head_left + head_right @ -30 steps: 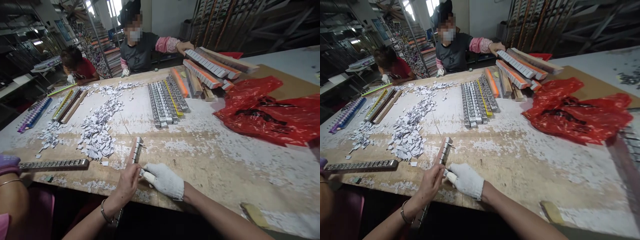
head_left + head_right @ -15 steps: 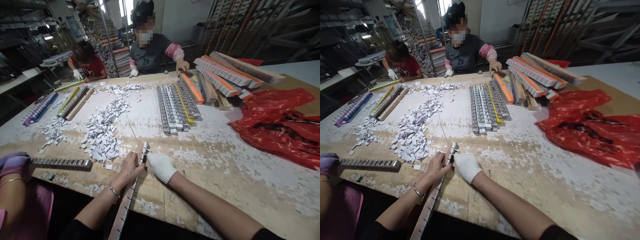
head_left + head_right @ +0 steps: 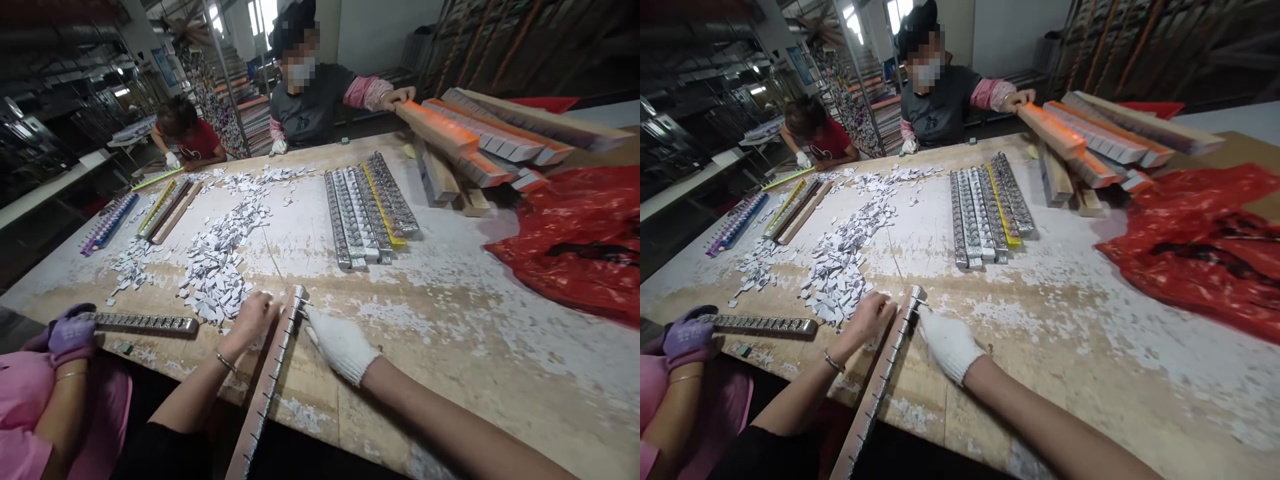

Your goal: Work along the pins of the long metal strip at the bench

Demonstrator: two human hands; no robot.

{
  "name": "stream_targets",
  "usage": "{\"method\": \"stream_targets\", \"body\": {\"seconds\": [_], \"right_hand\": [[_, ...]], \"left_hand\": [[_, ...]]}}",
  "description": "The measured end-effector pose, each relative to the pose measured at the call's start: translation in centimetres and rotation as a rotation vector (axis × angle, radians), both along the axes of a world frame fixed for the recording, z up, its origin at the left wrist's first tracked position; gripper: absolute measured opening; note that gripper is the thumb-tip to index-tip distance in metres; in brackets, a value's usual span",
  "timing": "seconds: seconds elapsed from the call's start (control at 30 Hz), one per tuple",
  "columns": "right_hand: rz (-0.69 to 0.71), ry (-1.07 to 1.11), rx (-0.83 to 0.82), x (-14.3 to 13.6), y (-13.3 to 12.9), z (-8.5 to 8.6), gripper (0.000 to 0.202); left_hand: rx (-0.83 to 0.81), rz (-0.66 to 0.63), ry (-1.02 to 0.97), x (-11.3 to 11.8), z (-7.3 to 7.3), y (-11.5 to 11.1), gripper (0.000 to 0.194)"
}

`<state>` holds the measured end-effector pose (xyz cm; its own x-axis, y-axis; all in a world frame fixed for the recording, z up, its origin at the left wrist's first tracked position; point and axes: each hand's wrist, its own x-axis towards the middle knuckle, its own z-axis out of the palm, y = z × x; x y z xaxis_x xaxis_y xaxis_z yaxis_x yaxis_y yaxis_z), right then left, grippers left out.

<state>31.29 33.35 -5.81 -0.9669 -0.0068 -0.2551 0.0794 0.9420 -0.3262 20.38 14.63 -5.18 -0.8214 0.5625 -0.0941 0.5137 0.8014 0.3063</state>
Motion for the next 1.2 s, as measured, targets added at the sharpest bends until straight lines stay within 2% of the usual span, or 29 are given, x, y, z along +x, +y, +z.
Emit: {"method": "stream_targets", "body": {"seconds": [0.07,0.17,0.27,0.37,0.5,0.57,0.63,0.67,0.7,0.77,0.8,0.87,0.97,1.03,1.1,1.2], "right_hand": [[-0.013,0.0,0.007,1.8,0.5,0.3,0.041],[-0.04,-0.036,-0.005,4.0,0.9,0.6,0.05],[-0.07,-0.062,-0.04,5.5,1.1,0.8,0.05],[-0.084,-0.029,-0.061,6.4,1.3,0.8,0.045],[-0.124,0.086,-0.143,6.5,0.8,0.9,0.043],[-0.17,0.205,-0.301,6.0,0.1,1.4,0.042],[-0.198,0.33,-0.543,5.5,-0.8,2.0,0.041],[-0.194,0.379,-0.653,5.2,-1.2,2.3,0.039],[-0.18,0.41,-0.726,5.1,-1.6,2.6,0.033],[-0.117,0.412,-0.741,5.1,-2.1,2.8,0.021],[-0.072,0.391,-0.696,5.3,-2.1,2.9,0.02],[0.021,0.312,-0.559,5.9,-2.1,2.8,0.02],[0.124,0.221,-0.391,7.2,-1.6,2.7,0.018],[0.172,0.2,-0.327,8.0,-1.2,2.7,0.018],[0.238,0.185,-0.337,8.6,-0.9,2.7,0.021],[0.329,0.208,-0.526,9.2,-0.8,2.5,0.03]], "left_hand": [[-0.092,0.104,0.129,-2.4,0.8,-0.1,0.016],[-0.117,0.111,0.2,-5.2,1.0,0.4,0.014],[-0.059,0.1,0.206,-6.0,0.9,0.8,0.014],[0.066,0.112,0.218,-5.6,1.7,0.4,0.017],[0.299,0.197,0.226,-2.8,3.8,-0.4,0.026],[0.398,0.217,0.173,0.0,4.4,-0.3,0.026],[0.582,0.19,-0.022,3.5,4.3,0.3,0.022],[0.732,0.175,-0.186,5.2,4.1,0.5,0.019],[0.875,0.171,-0.343,6.8,3.9,0.7,0.018],[1.063,0.176,-0.576,9.5,3.7,0.8,0.022],[1.061,0.171,-0.61,10.5,3.7,0.7,0.023],[0.932,0.104,-0.563,11.6,4.1,0.1,0.022],[0.709,-0.054,-0.398,11.9,4.9,-1.2,0.024],[0.642,-0.137,-0.393,11.8,5.1,-2.0,0.024],[0.655,-0.182,-0.585,11.6,4.6,-2.7,0.026],[0.806,-0.13,-1.13,11.9,3.0,-3.0,0.037]]}}
